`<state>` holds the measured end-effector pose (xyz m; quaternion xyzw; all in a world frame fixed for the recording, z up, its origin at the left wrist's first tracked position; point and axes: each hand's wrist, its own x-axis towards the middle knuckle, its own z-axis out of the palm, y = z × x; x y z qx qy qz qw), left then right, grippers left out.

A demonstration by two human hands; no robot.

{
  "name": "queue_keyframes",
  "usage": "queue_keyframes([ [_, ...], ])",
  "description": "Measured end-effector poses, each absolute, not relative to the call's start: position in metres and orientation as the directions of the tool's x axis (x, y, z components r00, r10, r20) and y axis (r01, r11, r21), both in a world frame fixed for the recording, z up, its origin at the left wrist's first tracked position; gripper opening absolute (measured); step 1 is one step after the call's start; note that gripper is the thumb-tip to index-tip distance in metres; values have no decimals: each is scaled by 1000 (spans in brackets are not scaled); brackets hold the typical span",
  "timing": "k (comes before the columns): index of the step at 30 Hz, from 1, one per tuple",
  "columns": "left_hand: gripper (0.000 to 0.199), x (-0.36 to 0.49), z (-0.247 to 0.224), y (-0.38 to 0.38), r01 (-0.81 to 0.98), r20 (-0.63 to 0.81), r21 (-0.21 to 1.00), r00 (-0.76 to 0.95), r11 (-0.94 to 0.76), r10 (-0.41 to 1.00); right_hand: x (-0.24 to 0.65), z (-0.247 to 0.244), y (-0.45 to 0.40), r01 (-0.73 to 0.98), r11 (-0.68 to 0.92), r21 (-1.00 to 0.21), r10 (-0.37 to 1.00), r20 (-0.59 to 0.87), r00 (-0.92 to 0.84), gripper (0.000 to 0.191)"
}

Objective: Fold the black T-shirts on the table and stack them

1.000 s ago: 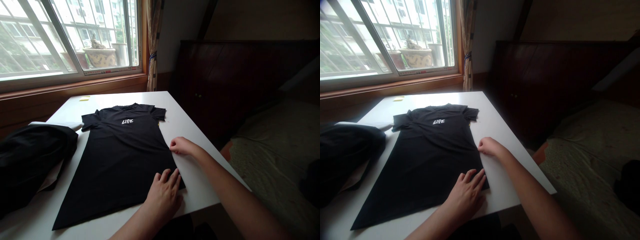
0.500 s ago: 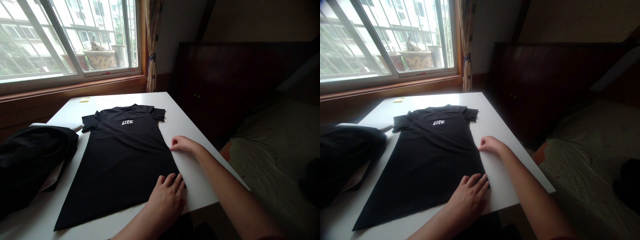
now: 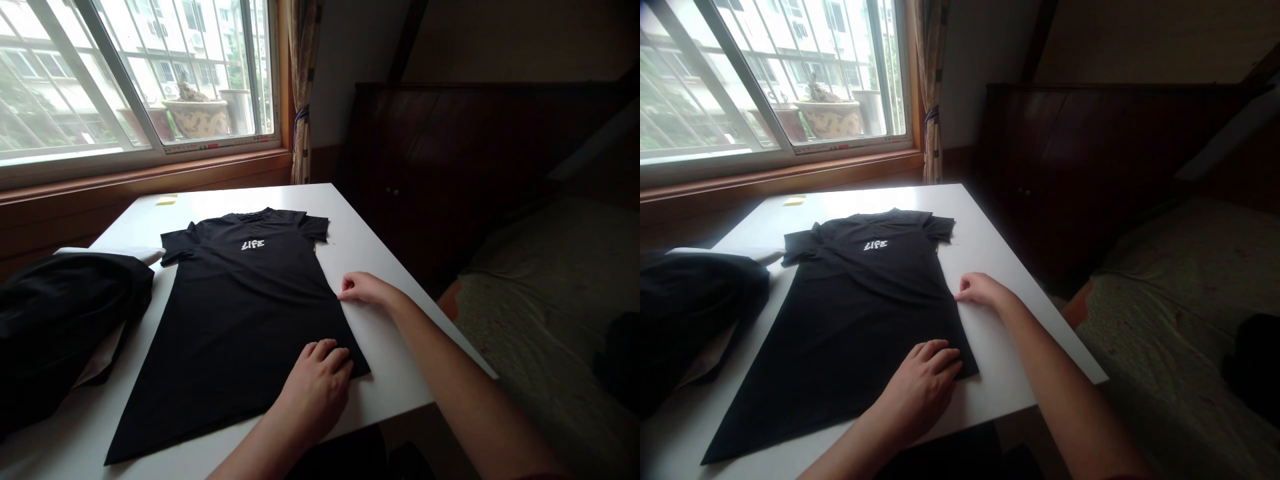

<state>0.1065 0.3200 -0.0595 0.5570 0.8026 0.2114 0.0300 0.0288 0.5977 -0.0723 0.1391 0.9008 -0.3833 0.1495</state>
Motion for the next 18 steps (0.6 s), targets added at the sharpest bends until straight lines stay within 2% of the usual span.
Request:
queue_keyframes([
  [4,36,110,-61,324,885,144,339,-385,320,912,34,-69,594,348,678,-647,142,-349,-926,21],
  [10,44,112,-63,326,869,114,358,-404,342,908,55,-69,586,149,758,-635,80,-137,-987,19],
  [14,43,109,-64,322,864,119,385,-394,324,911,76,-65,583,148,730,-667,60,-152,-986,22],
  [18,39,103,-67,316,890,190,394,-323,229,927,99,-53,574,137,729,-671,6,-194,-981,21],
])
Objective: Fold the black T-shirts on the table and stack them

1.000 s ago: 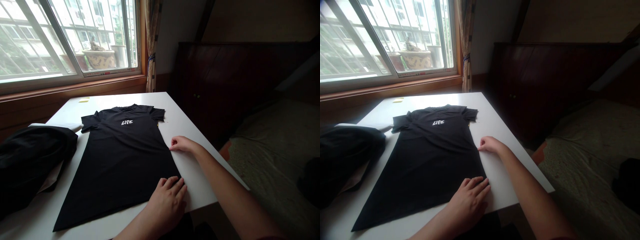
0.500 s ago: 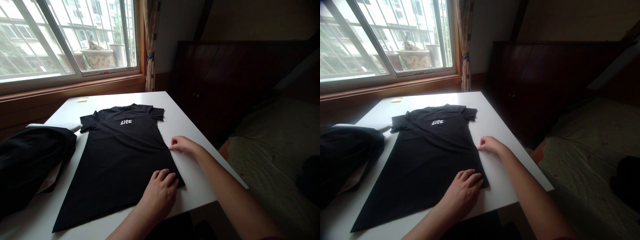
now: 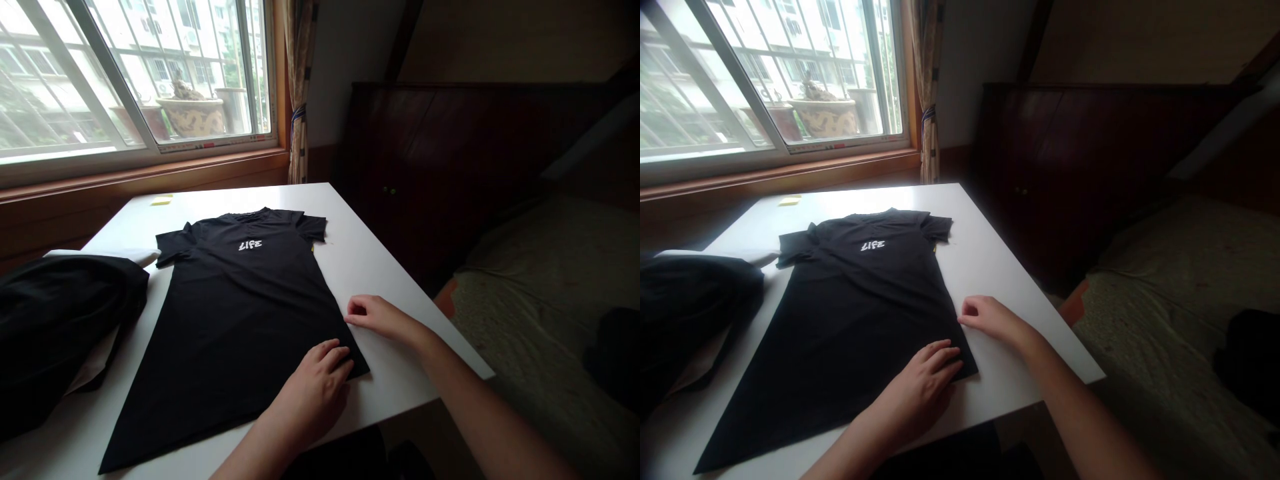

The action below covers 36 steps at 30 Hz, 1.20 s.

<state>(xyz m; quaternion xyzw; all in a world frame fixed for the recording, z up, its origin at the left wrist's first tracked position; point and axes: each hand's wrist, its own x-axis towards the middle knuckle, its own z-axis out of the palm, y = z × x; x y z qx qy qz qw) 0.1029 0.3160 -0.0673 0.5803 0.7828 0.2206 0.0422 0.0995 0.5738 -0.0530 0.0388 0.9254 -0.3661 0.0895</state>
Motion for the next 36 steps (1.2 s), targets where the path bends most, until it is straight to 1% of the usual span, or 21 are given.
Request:
queue_keyframes([
  [2,35,99,-67,312,912,219,370,-273,179,937,112,-47,566,137,748,-650,-8,-215,-977,21],
  [4,32,95,-66,307,918,217,350,-275,189,937,124,-44,556,143,774,-616,-11,-238,-971,20],
  [7,31,91,-63,298,888,202,372,-363,272,910,140,-43,542,141,821,-553,9,-235,-972,17],
  [10,38,88,-60,291,851,179,399,-439,342,881,150,-46,534,173,857,-486,68,-226,-972,17],
  [13,39,86,-53,285,828,121,382,-485,410,866,153,-47,533,222,863,-453,113,-255,-960,16],
  [19,31,84,-36,274,817,-4,333,-499,472,866,150,-45,536,274,857,-436,130,-332,-934,4],
  [24,23,86,-33,268,813,-40,327,-497,481,867,148,-42,540,266,847,-460,93,-365,-927,5],
  [28,19,88,-30,270,825,-75,303,-478,476,875,148,-41,544,251,830,-497,72,-350,-934,7],
  [33,8,88,-37,272,860,-67,249,-443,445,894,149,-44,546,254,800,-543,61,-348,-936,7],
  [36,10,88,-45,271,873,-25,231,-435,428,900,150,-48,548,258,793,-552,62,-347,-936,7],
])
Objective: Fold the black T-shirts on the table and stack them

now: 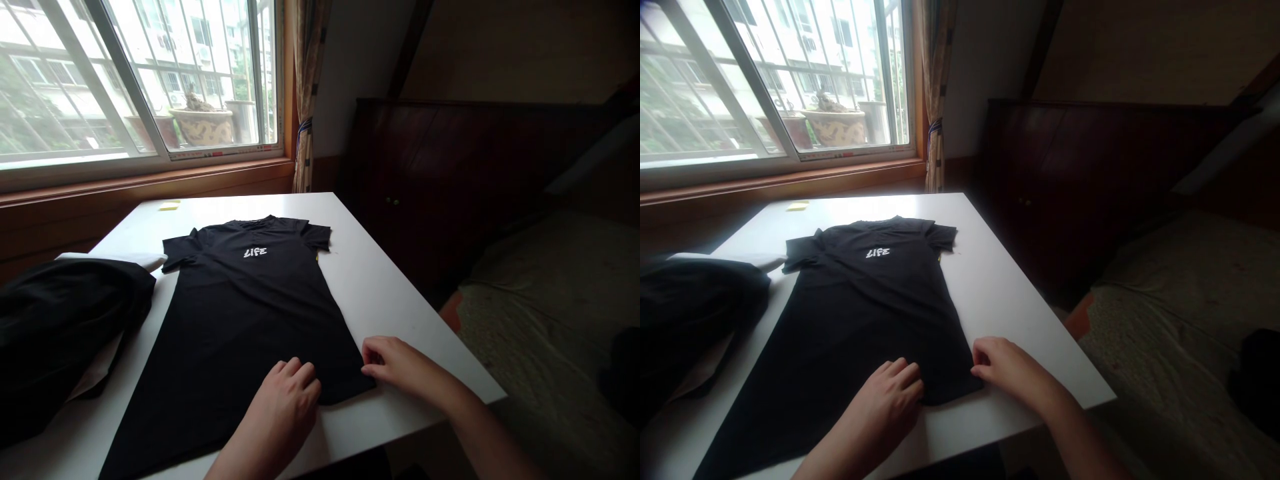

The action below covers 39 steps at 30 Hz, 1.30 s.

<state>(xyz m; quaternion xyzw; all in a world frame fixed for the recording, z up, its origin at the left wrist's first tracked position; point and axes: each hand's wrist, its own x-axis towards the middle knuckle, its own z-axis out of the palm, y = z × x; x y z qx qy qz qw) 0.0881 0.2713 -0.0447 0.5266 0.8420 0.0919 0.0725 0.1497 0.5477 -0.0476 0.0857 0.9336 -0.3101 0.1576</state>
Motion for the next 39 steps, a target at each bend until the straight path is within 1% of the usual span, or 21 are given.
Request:
queue_keyframes([
  [8,17,87,-51,272,887,16,222,-420,406,908,150,-49,549,258,796,-548,61,-352,-934,7],
  [19,15,85,-58,273,877,23,250,-428,410,903,149,-47,548,261,793,-551,55,-361,-931,6],
  [25,18,86,-62,272,880,72,246,-434,406,898,151,-46,547,266,765,-587,50,-357,-933,6],
  [31,18,89,-61,272,876,103,242,-451,418,886,151,-41,544,265,768,-583,52,-355,-933,6],
  [36,20,89,-59,273,872,126,251,-459,419,879,154,-33,540,194,788,-584,25,-284,-959,6],
  [39,21,89,-56,273,866,168,282,-469,414,867,159,-29,536,145,787,-599,-1,-237,-971,8],
])
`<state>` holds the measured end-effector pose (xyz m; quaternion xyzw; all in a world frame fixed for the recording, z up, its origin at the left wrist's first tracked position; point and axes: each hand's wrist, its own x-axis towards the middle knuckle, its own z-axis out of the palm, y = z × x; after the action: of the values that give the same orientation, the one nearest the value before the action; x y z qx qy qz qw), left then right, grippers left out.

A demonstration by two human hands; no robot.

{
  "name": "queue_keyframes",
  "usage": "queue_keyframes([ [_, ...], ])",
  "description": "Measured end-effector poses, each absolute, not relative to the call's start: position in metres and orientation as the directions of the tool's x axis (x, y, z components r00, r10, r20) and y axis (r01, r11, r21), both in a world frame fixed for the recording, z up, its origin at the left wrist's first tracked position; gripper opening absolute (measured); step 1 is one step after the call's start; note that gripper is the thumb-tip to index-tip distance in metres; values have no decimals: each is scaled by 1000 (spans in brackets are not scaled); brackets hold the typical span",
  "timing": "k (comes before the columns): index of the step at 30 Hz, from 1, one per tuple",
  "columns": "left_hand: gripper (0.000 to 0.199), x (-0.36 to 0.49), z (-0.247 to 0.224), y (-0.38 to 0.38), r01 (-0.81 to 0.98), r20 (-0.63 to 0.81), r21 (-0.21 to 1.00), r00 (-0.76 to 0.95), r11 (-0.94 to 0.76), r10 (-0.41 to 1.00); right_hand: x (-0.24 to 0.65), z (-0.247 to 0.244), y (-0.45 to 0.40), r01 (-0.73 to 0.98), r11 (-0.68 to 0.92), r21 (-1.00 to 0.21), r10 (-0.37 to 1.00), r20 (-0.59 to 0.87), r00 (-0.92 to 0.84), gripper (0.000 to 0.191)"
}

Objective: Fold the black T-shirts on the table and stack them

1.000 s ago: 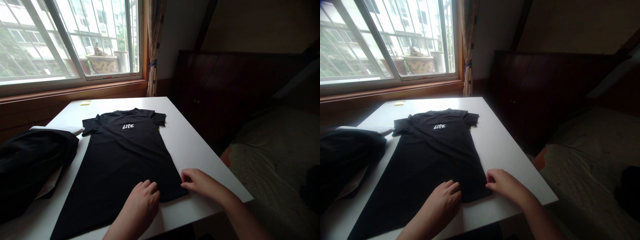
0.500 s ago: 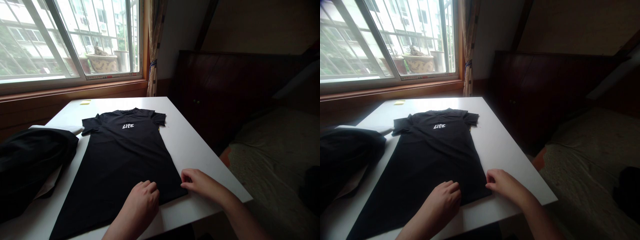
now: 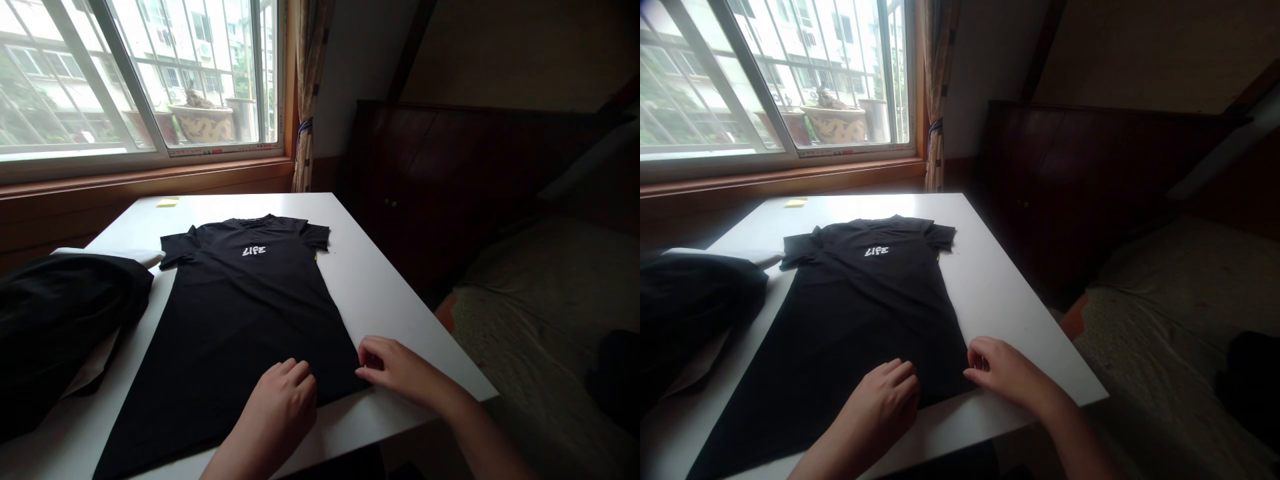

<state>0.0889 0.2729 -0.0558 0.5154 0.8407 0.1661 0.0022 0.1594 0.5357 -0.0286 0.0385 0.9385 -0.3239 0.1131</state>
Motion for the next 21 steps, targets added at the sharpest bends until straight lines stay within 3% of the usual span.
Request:
queue_keyframes([
  [5,23,88,-56,272,851,287,367,-489,377,824,169,-28,519,-11,829,-559,-99,-127,-987,22],
  [12,22,88,-59,267,789,386,533,-547,304,743,174,-49,506,-144,928,-342,-126,76,-989,25],
  [16,22,89,-57,267,811,398,510,-519,287,757,183,-58,516,-194,935,-298,-125,233,-964,32],
  [21,21,91,-58,273,879,391,391,-426,272,816,195,-66,525,-270,932,-241,-146,432,-890,31],
])
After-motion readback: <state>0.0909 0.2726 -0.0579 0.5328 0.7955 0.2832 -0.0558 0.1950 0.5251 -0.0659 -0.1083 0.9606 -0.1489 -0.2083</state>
